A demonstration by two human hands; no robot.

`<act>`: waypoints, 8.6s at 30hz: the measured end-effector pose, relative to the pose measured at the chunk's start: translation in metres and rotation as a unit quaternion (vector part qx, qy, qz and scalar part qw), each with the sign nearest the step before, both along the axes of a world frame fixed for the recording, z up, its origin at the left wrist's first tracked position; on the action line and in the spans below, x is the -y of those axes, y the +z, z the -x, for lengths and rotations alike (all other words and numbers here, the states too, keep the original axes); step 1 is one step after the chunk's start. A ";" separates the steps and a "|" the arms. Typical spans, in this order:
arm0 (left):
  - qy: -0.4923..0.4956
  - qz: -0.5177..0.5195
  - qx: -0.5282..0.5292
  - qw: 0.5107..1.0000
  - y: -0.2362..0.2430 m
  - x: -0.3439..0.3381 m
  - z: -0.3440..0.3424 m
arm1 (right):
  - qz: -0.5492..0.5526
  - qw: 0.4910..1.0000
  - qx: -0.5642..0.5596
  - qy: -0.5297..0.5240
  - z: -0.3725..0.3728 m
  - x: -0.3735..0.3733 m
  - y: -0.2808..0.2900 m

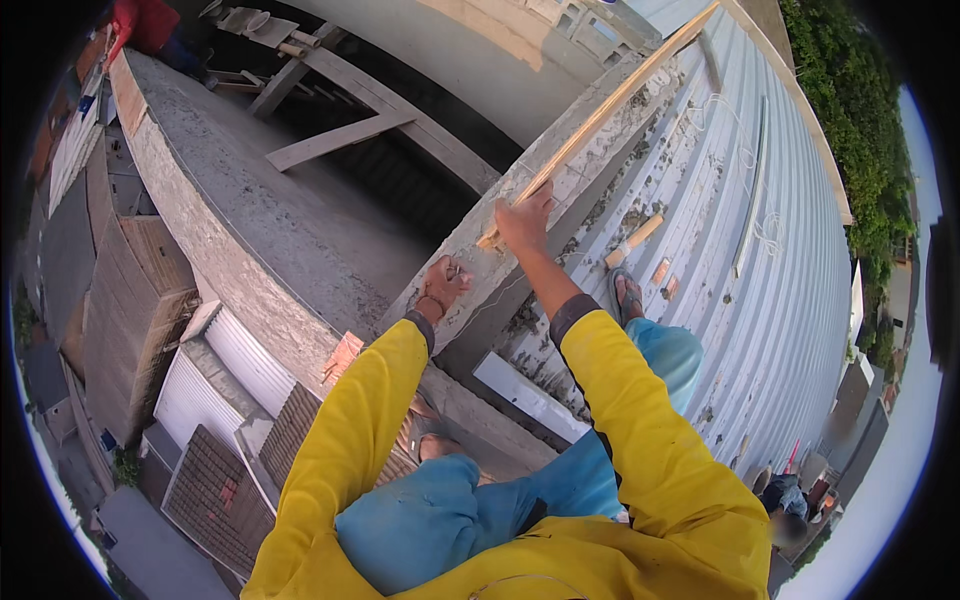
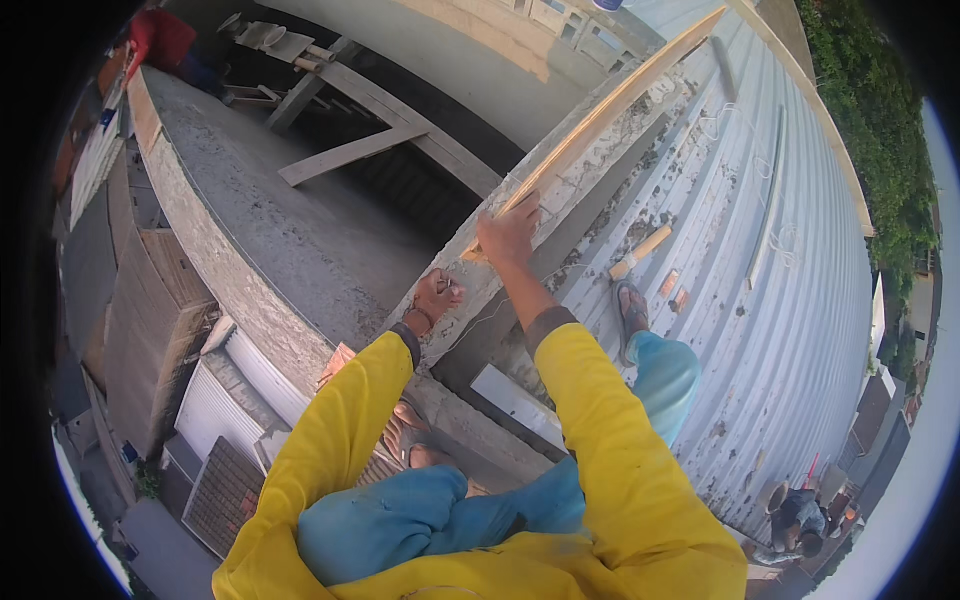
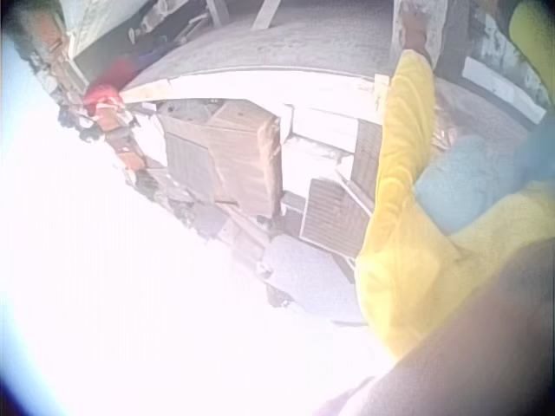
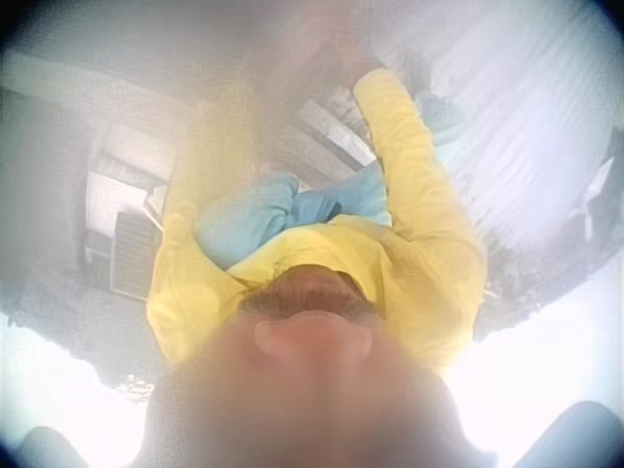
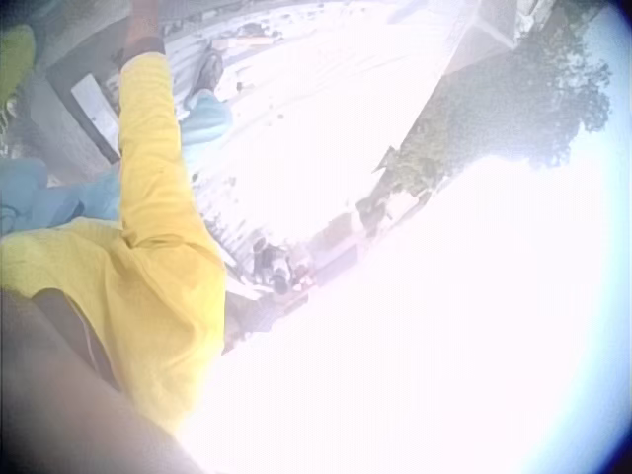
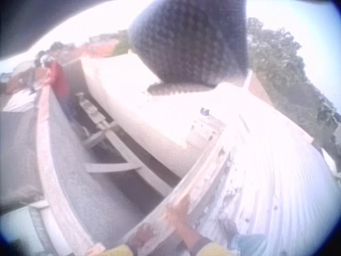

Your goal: The person positions a wooden plank along the edge of a roof structure and secures it with a hammer. The person adjusts the plank's alignment and hammers nails into place while standing on the roof.

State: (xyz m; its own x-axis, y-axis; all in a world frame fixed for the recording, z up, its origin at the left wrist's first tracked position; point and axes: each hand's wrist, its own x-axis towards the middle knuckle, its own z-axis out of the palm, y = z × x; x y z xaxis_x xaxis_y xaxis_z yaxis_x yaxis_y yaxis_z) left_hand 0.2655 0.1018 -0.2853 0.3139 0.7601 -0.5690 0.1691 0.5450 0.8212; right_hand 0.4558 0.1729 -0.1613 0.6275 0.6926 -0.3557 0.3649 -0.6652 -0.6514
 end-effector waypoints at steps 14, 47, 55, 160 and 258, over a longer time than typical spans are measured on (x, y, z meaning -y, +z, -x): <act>-0.110 -0.143 -0.226 0.957 0.031 0.012 -0.008 | -0.032 0.999 0.020 0.020 0.001 -0.011 0.010; -0.372 -0.385 -0.250 0.807 0.230 -0.098 0.017 | 0.003 0.999 0.024 -0.035 0.008 -0.009 0.023; -0.308 -0.381 -0.229 0.841 0.142 -0.075 -0.039 | 0.000 1.000 -0.001 -0.027 0.014 -0.007 0.031; -0.255 -0.237 -0.394 0.851 0.332 0.155 0.075 | -0.046 0.912 -0.337 0.227 0.009 0.246 0.077; 0.098 -0.387 -0.046 0.916 0.441 0.123 0.037 | -0.405 0.903 0.039 0.141 0.001 0.190 0.268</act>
